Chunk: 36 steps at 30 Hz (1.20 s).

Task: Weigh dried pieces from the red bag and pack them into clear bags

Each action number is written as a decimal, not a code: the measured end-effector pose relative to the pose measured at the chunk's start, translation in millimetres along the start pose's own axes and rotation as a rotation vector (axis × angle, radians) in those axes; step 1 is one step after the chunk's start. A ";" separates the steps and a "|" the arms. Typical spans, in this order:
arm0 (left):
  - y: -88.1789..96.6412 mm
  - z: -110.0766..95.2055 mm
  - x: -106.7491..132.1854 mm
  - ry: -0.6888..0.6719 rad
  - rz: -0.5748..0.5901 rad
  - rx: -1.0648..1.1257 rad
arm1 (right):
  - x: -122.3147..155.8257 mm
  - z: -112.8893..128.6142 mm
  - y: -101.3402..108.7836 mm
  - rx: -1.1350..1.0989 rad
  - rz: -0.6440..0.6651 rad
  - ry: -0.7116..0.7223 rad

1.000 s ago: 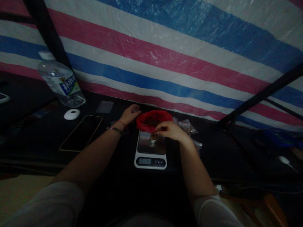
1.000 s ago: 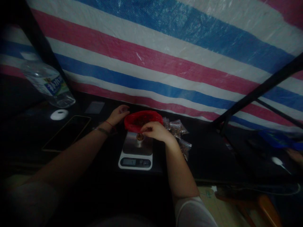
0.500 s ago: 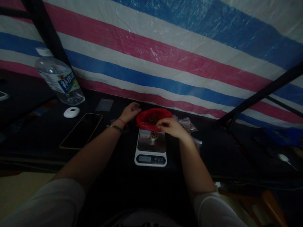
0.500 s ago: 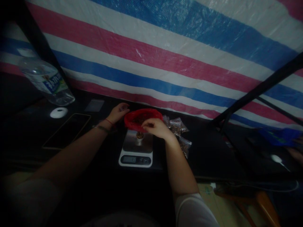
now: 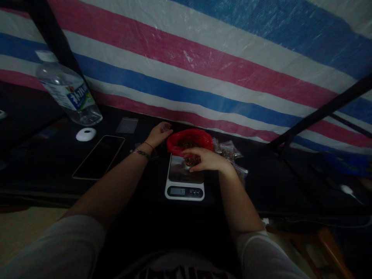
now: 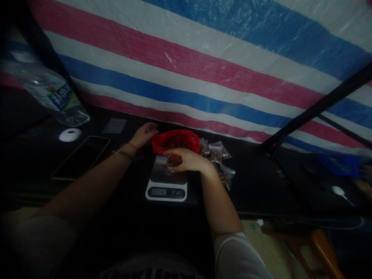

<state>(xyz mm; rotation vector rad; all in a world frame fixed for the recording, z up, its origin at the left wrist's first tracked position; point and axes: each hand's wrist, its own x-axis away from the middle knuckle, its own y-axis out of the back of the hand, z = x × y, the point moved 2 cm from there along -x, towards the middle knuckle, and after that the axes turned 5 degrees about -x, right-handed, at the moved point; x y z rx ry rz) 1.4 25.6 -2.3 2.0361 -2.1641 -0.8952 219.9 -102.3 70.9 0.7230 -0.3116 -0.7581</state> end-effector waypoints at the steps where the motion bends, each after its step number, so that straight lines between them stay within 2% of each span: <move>1: 0.0 -1.2 0.5 0.001 0.002 0.009 | -0.6 -0.6 -0.4 0.001 0.002 -0.007; 5: 0.1 -8.2 4.8 -0.047 0.040 0.119 | -1.9 -0.9 0.1 0.033 -0.012 -0.012; 8: -0.1 -14.6 9.7 -0.148 0.146 0.156 | -2.1 0.3 0.1 0.026 -0.017 -0.023; 12: -1.3 -21.5 14.5 -0.269 0.253 0.044 | -2.8 -1.2 -1.8 -0.010 0.003 -0.040; 17: -7.8 -23.5 13.8 -0.281 0.283 -0.166 | -3.5 -5.9 -0.5 -0.025 -0.044 -0.032; 21: -9.8 -19.3 9.3 -0.169 0.204 -0.310 | -3.2 -9.3 4.3 -0.097 -0.162 -0.035; 26: 1.2 -10.5 3.7 0.080 -0.070 -0.413 | -2.8 -20.3 11.9 -0.072 -0.362 -0.038; 29: 8.9 -5.0 1.5 0.224 -0.183 -0.438 | -1.9 -28.8 16.7 -0.054 -0.470 -0.026; 32: 13.2 -2.0 0.5 0.296 -0.236 -0.440 | -0.9 -34.7 20.3 -0.071 -0.541 -0.015; 36: 14.1 -2.0 0.6 0.330 -0.244 -0.427 | -0.6 -38.6 22.8 -0.096 -0.587 -0.010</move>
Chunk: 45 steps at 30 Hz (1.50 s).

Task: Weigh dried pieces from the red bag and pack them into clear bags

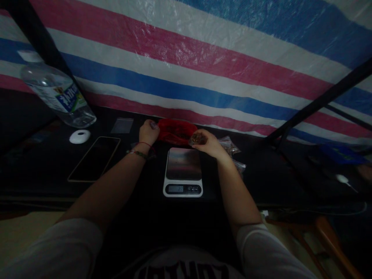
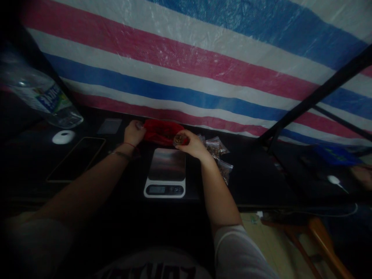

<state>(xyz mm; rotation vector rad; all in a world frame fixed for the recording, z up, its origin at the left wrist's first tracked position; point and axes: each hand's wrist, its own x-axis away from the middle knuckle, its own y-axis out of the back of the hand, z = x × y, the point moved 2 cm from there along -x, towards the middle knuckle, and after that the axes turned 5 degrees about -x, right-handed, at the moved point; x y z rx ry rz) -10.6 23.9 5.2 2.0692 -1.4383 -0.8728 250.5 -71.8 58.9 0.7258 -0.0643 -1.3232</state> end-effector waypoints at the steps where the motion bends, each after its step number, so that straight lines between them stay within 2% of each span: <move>1: 0.0 -0.5 0.3 -0.001 0.002 0.002 | -0.3 -0.9 0.2 -0.007 -0.008 0.001; 9: -2.7 -4.2 2.3 -0.099 0.027 0.068 | -1.0 -3.7 0.0 -0.021 -0.022 -0.016; 16: -4.2 -4.8 2.9 -0.144 0.059 0.104 | -0.1 -1.8 -2.8 0.013 0.049 -0.052; 19: -6.1 -5.9 4.2 -0.163 0.098 0.104 | 1.9 1.0 -6.5 -0.048 0.155 -0.068; 24: -11.4 -8.6 7.6 -0.269 0.192 0.137 | 7.3 17.6 -15.3 -0.082 0.415 -0.102; 28: -14.5 -10.9 9.9 -0.374 0.258 0.153 | 9.0 25.3 -22.4 0.024 0.503 -0.053; 33: -15.5 -12.2 10.8 -0.413 0.313 0.171 | 11.0 25.1 -25.9 0.016 0.592 -0.068; 37: -16.8 -10.3 9.7 -0.427 0.311 0.179 | 10.6 23.7 -16.3 -0.093 0.533 -0.080; 40: -18.3 -8.1 8.8 -0.407 0.321 0.175 | 6.4 14.9 -6.6 -0.119 0.347 -0.077; 43: -18.2 -7.6 9.1 -0.398 0.329 0.181 | 0.4 -1.6 1.9 0.048 0.108 -0.081; 45: -16.7 -8.7 9.8 -0.408 0.316 0.188 | -2.7 -12.9 5.1 0.219 0.039 -0.080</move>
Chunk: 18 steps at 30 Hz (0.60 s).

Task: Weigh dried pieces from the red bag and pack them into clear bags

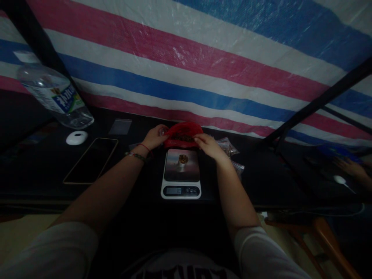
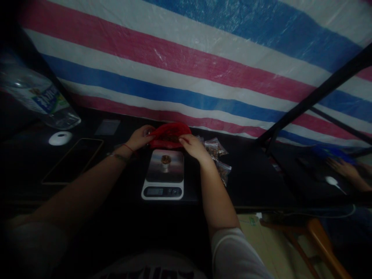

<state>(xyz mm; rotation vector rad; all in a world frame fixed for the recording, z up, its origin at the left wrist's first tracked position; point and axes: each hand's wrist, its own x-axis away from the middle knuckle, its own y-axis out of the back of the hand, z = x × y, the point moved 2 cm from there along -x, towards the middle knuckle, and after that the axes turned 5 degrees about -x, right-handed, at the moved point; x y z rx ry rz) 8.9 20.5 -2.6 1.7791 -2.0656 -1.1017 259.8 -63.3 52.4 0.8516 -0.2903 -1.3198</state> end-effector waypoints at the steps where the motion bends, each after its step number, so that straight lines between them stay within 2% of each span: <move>1: 0.7 -1.1 0.3 -0.006 -0.010 0.000 | -1.4 -5.0 -0.2 0.068 -0.004 -0.009; 5: 4.7 -3.4 1.3 0.055 -0.078 -0.012 | -3.3 -17.6 -3.7 0.188 0.109 -0.068; 8: 7.6 -2.2 1.3 0.133 -0.143 -0.033 | -3.4 -19.8 -6.7 0.233 0.164 -0.053; 15: 6.7 0.4 -0.5 0.161 -0.149 -0.060 | -5.6 -23.0 -7.9 0.263 0.128 -0.041; 18: 6.1 0.3 -0.6 0.141 -0.148 -0.057 | -6.5 -20.6 -5.6 0.243 0.055 -0.004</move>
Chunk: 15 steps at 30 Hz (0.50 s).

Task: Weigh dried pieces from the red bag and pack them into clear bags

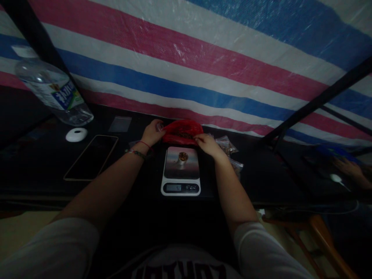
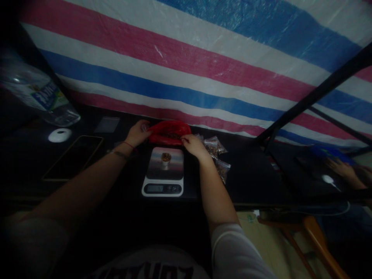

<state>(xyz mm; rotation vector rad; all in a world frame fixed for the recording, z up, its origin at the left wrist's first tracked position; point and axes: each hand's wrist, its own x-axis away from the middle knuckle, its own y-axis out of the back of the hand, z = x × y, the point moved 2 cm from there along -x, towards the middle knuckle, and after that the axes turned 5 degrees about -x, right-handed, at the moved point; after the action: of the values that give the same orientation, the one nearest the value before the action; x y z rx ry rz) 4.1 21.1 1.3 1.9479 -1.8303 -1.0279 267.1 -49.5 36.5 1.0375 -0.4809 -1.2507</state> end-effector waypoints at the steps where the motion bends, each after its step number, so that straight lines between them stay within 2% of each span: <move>1: 0.1 -0.2 0.2 -0.009 -0.001 0.003 | -0.3 1.0 1.0 -0.014 -0.034 0.011; 4: 0.4 -1.5 1.0 -0.029 -0.001 0.005 | -0.9 3.8 2.2 -0.059 -0.089 0.050; 9: -0.5 -4.1 2.0 -0.068 0.035 0.026 | -0.9 3.5 0.4 -0.057 -0.082 0.073; 15: -0.2 -3.8 2.2 -0.060 0.038 0.048 | 1.2 4.3 -1.0 -0.013 0.031 0.023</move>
<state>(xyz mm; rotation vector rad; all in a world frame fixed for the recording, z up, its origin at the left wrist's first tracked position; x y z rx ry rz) 6.6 18.1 3.1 1.9209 -1.9340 -1.0504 263.5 -52.2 37.4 1.0289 -0.4696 -1.2117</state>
